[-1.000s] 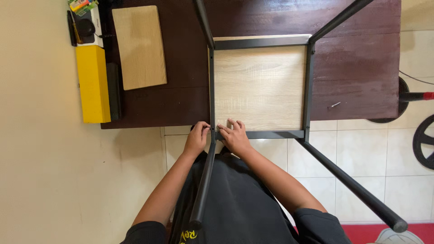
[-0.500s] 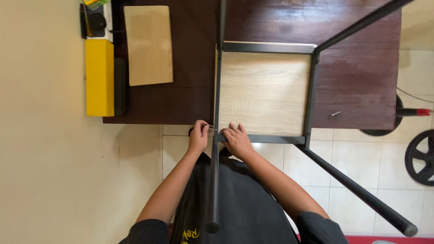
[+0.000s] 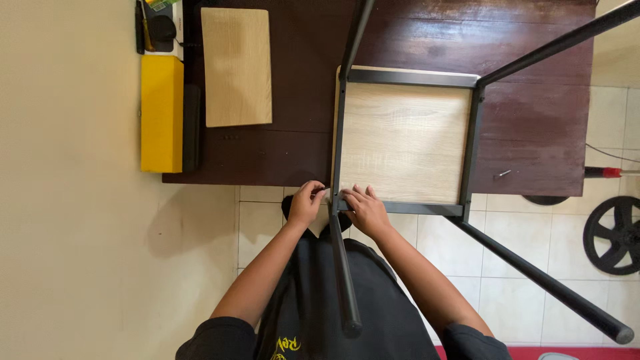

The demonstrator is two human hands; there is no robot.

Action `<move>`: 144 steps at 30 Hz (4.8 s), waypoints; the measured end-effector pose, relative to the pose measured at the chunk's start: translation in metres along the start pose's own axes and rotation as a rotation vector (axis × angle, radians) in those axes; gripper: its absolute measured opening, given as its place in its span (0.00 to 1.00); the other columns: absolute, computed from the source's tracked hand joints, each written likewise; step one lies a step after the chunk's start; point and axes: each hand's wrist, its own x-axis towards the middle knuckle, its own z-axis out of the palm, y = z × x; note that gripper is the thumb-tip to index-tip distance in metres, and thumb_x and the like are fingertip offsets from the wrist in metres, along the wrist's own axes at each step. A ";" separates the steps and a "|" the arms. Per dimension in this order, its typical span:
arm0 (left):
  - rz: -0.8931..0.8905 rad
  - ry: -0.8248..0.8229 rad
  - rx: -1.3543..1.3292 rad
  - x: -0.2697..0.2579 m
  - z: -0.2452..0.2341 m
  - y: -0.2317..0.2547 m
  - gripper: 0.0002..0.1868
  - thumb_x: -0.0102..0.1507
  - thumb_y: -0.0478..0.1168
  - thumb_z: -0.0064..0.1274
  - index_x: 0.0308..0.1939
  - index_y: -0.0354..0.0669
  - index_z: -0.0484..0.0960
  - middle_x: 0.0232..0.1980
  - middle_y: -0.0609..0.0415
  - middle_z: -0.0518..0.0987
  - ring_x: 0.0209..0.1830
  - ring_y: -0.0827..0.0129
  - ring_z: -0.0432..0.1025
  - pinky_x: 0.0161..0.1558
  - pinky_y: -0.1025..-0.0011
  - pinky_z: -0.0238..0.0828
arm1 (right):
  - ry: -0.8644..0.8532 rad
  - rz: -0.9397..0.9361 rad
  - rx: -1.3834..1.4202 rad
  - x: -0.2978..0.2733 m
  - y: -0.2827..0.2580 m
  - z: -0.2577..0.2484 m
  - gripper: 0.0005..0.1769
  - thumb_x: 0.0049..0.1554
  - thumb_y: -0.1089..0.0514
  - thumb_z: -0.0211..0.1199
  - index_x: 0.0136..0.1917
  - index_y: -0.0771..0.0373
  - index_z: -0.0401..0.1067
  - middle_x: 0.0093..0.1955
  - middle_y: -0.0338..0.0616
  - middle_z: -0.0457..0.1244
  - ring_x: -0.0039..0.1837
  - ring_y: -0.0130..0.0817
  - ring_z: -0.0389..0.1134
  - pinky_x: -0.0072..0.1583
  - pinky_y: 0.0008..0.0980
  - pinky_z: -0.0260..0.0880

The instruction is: The person assembles a small table by inserting and tightening screws into the metal frame joints. The person uses a screwdriver to secure the frame to the tabletop, working on multiple corners in sequence.

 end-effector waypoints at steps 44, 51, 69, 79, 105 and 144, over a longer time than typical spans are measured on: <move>-0.293 -0.613 0.154 0.040 0.020 -0.051 0.40 0.63 0.59 0.59 0.58 0.22 0.72 0.52 0.31 0.79 0.52 0.55 0.78 0.49 0.62 0.77 | 0.049 -0.045 -0.184 -0.004 0.031 -0.005 0.44 0.51 0.29 0.67 0.70 0.60 0.68 0.79 0.44 0.53 0.79 0.50 0.52 0.76 0.59 0.49; -0.229 -0.570 0.196 0.033 0.021 -0.053 0.36 0.65 0.61 0.55 0.45 0.22 0.78 0.44 0.33 0.81 0.43 0.54 0.78 0.45 0.60 0.76 | -0.016 0.096 -0.354 -0.039 0.075 -0.013 0.45 0.48 0.24 0.66 0.60 0.64 0.67 0.80 0.48 0.51 0.79 0.63 0.49 0.72 0.71 0.50; -0.252 -0.664 0.143 0.032 0.017 -0.044 0.37 0.61 0.60 0.58 0.55 0.26 0.74 0.51 0.34 0.82 0.51 0.54 0.80 0.50 0.61 0.77 | 0.088 0.170 -0.201 -0.024 0.049 -0.008 0.44 0.42 0.27 0.73 0.54 0.65 0.70 0.75 0.52 0.56 0.78 0.60 0.54 0.73 0.75 0.47; -0.221 -0.585 0.261 0.028 0.021 -0.048 0.36 0.64 0.61 0.56 0.48 0.24 0.79 0.48 0.32 0.82 0.48 0.50 0.80 0.49 0.59 0.76 | 0.046 -0.094 -0.147 0.004 0.014 0.019 0.42 0.54 0.36 0.67 0.70 0.69 0.66 0.78 0.55 0.54 0.80 0.49 0.51 0.75 0.64 0.50; -0.274 -0.387 -0.112 0.046 -0.012 -0.033 0.10 0.70 0.36 0.42 0.50 0.40 0.77 0.38 0.45 0.80 0.38 0.57 0.75 0.42 0.64 0.73 | 0.114 -0.141 -0.269 0.006 0.013 0.021 0.42 0.58 0.33 0.60 0.72 0.68 0.66 0.77 0.55 0.57 0.77 0.47 0.58 0.72 0.58 0.59; 0.434 -0.320 0.342 0.024 -0.020 0.046 0.06 0.64 0.38 0.57 0.41 0.39 0.82 0.42 0.50 0.78 0.47 0.54 0.74 0.49 0.58 0.72 | -0.020 -0.120 -0.229 0.014 0.014 0.003 0.43 0.56 0.29 0.58 0.71 0.64 0.67 0.77 0.49 0.56 0.76 0.42 0.58 0.71 0.53 0.60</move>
